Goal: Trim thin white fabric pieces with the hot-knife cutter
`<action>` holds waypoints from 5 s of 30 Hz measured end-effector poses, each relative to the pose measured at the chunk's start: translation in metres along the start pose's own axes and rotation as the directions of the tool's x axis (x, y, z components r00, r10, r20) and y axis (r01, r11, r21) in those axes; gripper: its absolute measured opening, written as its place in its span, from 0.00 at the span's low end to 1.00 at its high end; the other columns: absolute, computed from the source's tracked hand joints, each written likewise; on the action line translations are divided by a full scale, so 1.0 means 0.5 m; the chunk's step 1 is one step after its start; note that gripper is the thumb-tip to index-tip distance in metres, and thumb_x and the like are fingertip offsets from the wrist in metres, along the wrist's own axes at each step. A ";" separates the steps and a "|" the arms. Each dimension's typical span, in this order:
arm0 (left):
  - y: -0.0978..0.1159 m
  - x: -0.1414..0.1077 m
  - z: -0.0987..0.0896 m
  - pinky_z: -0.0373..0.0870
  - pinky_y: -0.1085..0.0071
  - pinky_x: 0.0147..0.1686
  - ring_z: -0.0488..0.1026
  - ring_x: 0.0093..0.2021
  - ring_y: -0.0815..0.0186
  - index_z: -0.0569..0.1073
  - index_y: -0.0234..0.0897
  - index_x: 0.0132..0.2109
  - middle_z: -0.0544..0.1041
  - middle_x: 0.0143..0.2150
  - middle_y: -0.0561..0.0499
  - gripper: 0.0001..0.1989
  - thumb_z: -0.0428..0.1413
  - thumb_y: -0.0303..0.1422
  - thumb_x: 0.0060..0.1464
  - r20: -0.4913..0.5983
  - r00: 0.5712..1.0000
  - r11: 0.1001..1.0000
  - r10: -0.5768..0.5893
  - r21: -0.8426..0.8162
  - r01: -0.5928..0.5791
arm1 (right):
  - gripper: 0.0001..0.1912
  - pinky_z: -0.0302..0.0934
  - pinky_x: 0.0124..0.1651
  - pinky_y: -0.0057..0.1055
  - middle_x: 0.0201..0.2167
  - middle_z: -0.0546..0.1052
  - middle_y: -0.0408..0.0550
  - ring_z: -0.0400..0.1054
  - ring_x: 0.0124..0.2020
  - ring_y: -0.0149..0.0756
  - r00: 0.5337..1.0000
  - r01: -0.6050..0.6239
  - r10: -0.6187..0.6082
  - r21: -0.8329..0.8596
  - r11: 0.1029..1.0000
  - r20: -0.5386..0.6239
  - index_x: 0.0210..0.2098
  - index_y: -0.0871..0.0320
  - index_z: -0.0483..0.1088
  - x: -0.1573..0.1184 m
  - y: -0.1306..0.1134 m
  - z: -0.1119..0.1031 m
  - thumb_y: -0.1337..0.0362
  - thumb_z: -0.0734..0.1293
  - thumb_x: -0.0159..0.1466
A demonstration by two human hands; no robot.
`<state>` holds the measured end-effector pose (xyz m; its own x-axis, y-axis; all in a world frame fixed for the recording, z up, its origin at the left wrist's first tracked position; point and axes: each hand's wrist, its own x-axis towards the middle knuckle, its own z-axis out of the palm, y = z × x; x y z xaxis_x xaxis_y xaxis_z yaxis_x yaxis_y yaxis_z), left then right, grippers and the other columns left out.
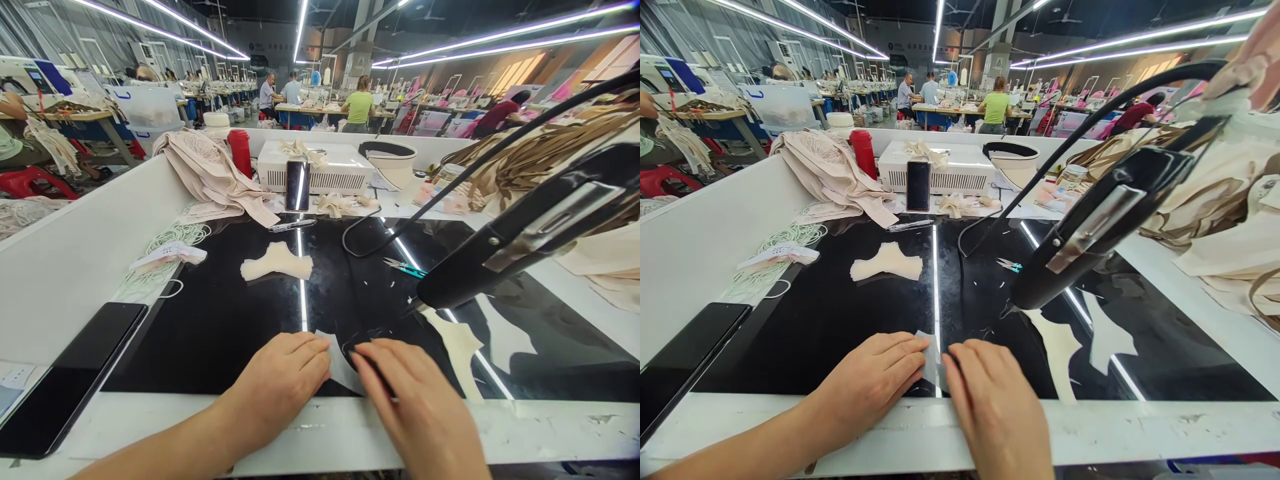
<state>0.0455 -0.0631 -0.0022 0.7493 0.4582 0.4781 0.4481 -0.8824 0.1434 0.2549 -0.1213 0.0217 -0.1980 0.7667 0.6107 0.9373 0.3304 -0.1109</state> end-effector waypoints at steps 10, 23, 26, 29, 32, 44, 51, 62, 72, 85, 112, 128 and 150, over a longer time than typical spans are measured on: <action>0.003 -0.004 0.004 0.80 0.63 0.45 0.80 0.52 0.60 0.75 0.33 0.50 0.83 0.55 0.48 0.10 0.49 0.25 0.73 0.003 0.999 0.999 0.039 0.038 -0.039 | 0.48 0.78 0.48 0.46 0.59 0.78 0.61 0.79 0.54 0.55 0.864 -0.439 0.503 0.463 0.770 -0.018 0.70 0.50 0.59 0.027 0.141 -0.051 0.30 0.69 0.59; 0.002 0.004 0.003 0.80 0.64 0.41 0.80 0.50 0.61 0.75 0.31 0.49 0.83 0.52 0.49 0.09 0.50 0.24 0.73 -0.047 0.995 0.993 0.082 0.084 -0.078 | 0.22 0.71 0.34 0.35 0.35 0.77 0.39 0.72 0.30 0.34 0.847 -0.022 0.498 0.922 0.385 -0.188 0.53 0.49 0.72 0.174 0.059 -0.009 0.56 0.78 0.62; 0.004 0.004 0.003 0.80 0.64 0.42 0.80 0.50 0.60 0.75 0.30 0.50 0.83 0.53 0.48 0.08 0.51 0.22 0.71 -0.040 0.995 0.991 0.094 0.100 -0.090 | 0.23 0.69 0.32 0.34 0.33 0.77 0.38 0.71 0.28 0.33 0.835 0.047 0.509 0.950 0.310 -0.208 0.54 0.48 0.72 0.177 0.023 0.012 0.54 0.78 0.63; 0.005 0.003 0.004 0.79 0.65 0.42 0.80 0.51 0.60 0.75 0.31 0.47 0.83 0.53 0.49 0.08 0.52 0.20 0.69 -0.033 0.994 0.987 0.100 0.127 -0.095 | 0.24 0.68 0.30 0.33 0.32 0.76 0.38 0.71 0.27 0.32 0.833 0.082 0.520 0.972 0.222 -0.189 0.53 0.49 0.71 0.179 -0.005 0.031 0.54 0.78 0.62; 0.008 0.004 0.002 0.78 0.66 0.42 0.80 0.51 0.61 0.75 0.33 0.44 0.83 0.52 0.49 0.09 0.51 0.20 0.70 -0.044 0.994 0.984 0.103 0.151 -0.095 | 0.22 0.69 0.29 0.33 0.32 0.76 0.39 0.71 0.26 0.32 0.838 0.081 0.517 0.976 0.203 -0.177 0.53 0.50 0.71 0.177 -0.016 0.043 0.55 0.78 0.62; 0.011 0.006 0.003 0.78 0.67 0.41 0.80 0.49 0.62 0.76 0.33 0.44 0.83 0.52 0.49 0.10 0.50 0.21 0.71 -0.064 0.992 0.979 0.110 0.179 -0.097 | 0.24 0.67 0.28 0.35 0.30 0.75 0.39 0.70 0.25 0.34 0.808 0.064 0.565 0.977 0.202 -0.170 0.52 0.50 0.70 0.175 -0.016 0.053 0.53 0.78 0.60; 0.009 0.006 0.000 0.76 0.68 0.41 0.80 0.50 0.62 0.75 0.33 0.44 0.83 0.52 0.49 0.11 0.49 0.19 0.70 -0.045 0.994 0.981 0.100 0.168 -0.091 | 0.19 0.69 0.29 0.34 0.31 0.76 0.38 0.71 0.26 0.33 0.812 0.059 0.561 0.979 0.194 -0.160 0.52 0.50 0.70 0.178 -0.020 0.054 0.59 0.75 0.64; 0.010 0.002 0.002 0.76 0.66 0.41 0.79 0.51 0.61 0.75 0.31 0.47 0.83 0.53 0.49 0.08 0.52 0.21 0.69 -0.017 0.995 0.982 0.094 0.164 -0.090 | 0.25 0.67 0.27 0.32 0.31 0.76 0.37 0.70 0.26 0.31 0.824 0.068 0.557 0.994 0.083 -0.103 0.52 0.50 0.68 0.185 -0.031 0.069 0.53 0.77 0.61; 0.012 0.002 0.011 0.78 0.66 0.42 0.80 0.51 0.62 0.76 0.31 0.47 0.83 0.52 0.49 0.09 0.50 0.23 0.72 -0.032 0.995 0.983 0.093 0.163 -0.086 | 0.23 0.68 0.29 0.32 0.31 0.75 0.37 0.69 0.27 0.31 0.811 0.063 0.579 0.996 0.063 -0.088 0.52 0.50 0.67 0.192 -0.036 0.072 0.55 0.77 0.62; 0.012 0.005 0.011 0.76 0.66 0.41 0.79 0.51 0.62 0.76 0.31 0.49 0.83 0.53 0.47 0.12 0.49 0.31 0.76 -0.051 0.995 0.987 0.081 0.140 -0.073 | 0.19 0.71 0.30 0.33 0.32 0.76 0.36 0.71 0.26 0.31 0.840 0.058 0.533 0.994 0.095 -0.100 0.50 0.49 0.68 0.197 -0.035 0.077 0.55 0.75 0.64; -0.011 -0.002 -0.012 0.74 0.60 0.42 0.79 0.50 0.55 0.75 0.31 0.54 0.81 0.55 0.42 0.15 0.46 0.34 0.76 0.050 0.998 0.974 0.042 0.219 -0.052 | 0.21 0.71 0.26 0.35 0.31 0.75 0.39 0.71 0.26 0.34 0.815 0.015 0.556 0.966 0.259 -0.162 0.52 0.51 0.70 0.117 0.023 0.007 0.54 0.75 0.63; -0.012 0.003 -0.014 0.75 0.60 0.42 0.80 0.51 0.55 0.75 0.32 0.53 0.82 0.55 0.42 0.17 0.43 0.34 0.77 0.044 0.998 0.977 0.038 0.208 -0.046 | 0.19 0.71 0.25 0.33 0.29 0.76 0.38 0.70 0.24 0.33 0.805 0.014 0.577 0.978 0.209 -0.135 0.51 0.50 0.72 0.108 0.010 -0.010 0.55 0.75 0.63; -0.045 -0.082 -0.098 0.77 0.58 0.55 0.78 0.53 0.57 0.75 0.38 0.57 0.79 0.55 0.47 0.13 0.61 0.31 0.67 0.125 0.944 0.948 -0.305 -0.059 0.314 | 0.20 0.73 0.28 0.33 0.31 0.79 0.40 0.71 0.27 0.34 0.813 0.064 0.564 0.984 0.166 -0.148 0.48 0.52 0.74 0.150 -0.029 -0.021 0.59 0.79 0.59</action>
<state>-0.0193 -0.0671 0.0174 0.6318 0.7150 0.2995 0.6312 -0.6987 0.3367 0.2297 -0.0742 0.0777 0.4100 0.7279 0.5496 -0.1396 0.6455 -0.7509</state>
